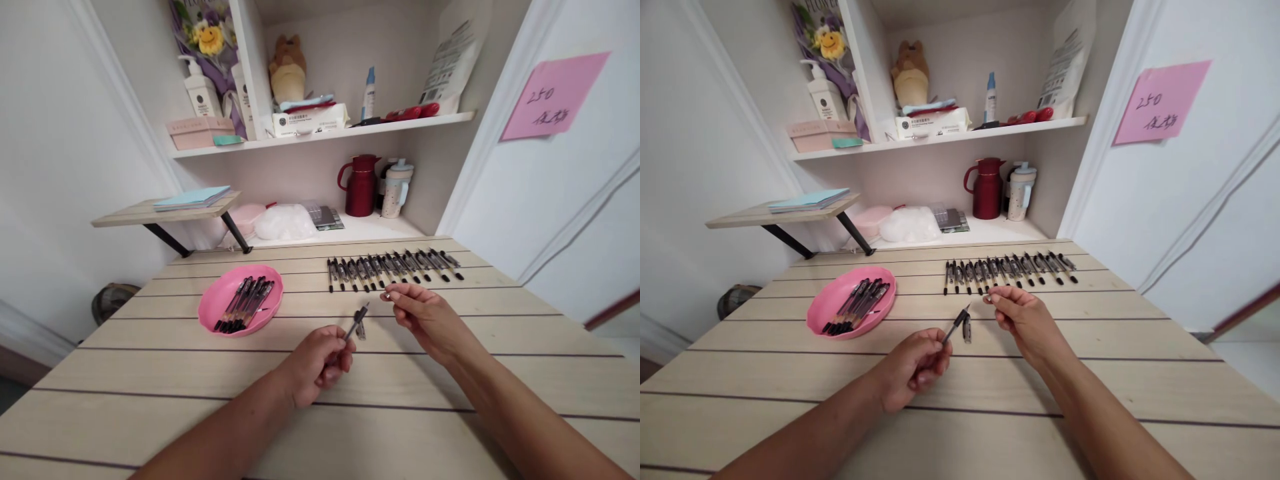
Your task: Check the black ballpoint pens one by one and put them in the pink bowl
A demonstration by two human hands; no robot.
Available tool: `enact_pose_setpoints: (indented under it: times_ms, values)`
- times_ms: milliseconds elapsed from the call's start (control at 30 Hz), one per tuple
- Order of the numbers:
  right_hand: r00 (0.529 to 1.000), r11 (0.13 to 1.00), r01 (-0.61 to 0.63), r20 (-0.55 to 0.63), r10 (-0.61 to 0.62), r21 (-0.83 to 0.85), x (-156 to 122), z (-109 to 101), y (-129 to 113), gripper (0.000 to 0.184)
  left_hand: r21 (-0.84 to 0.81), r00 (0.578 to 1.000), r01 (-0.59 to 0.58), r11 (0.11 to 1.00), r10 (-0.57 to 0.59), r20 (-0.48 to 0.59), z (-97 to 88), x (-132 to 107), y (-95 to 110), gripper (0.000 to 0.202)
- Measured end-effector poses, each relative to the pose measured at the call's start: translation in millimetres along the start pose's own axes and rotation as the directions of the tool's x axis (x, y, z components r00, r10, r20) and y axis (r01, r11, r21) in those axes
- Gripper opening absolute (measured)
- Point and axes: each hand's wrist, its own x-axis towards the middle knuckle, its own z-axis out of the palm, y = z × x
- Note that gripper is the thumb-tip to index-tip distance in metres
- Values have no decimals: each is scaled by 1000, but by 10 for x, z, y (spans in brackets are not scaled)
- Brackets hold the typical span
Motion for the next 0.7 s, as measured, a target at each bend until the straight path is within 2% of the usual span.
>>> enact_pose_setpoints:
  times_ms: [167,467,700]
  values:
    - [999,998,-10,51,7,65,-64,71,3,23,59,999,-43,997,42,11,14,-2,-41,17]
    - [997,1000,-9,77,11,-27,-105,113,2,23,80,1000,-28,996,28,7,14,7,-48,20]
    - [995,998,-8,99,15,-68,-116,135,40,25,104,998,-41,994,45,-35,40,0,-37,20]
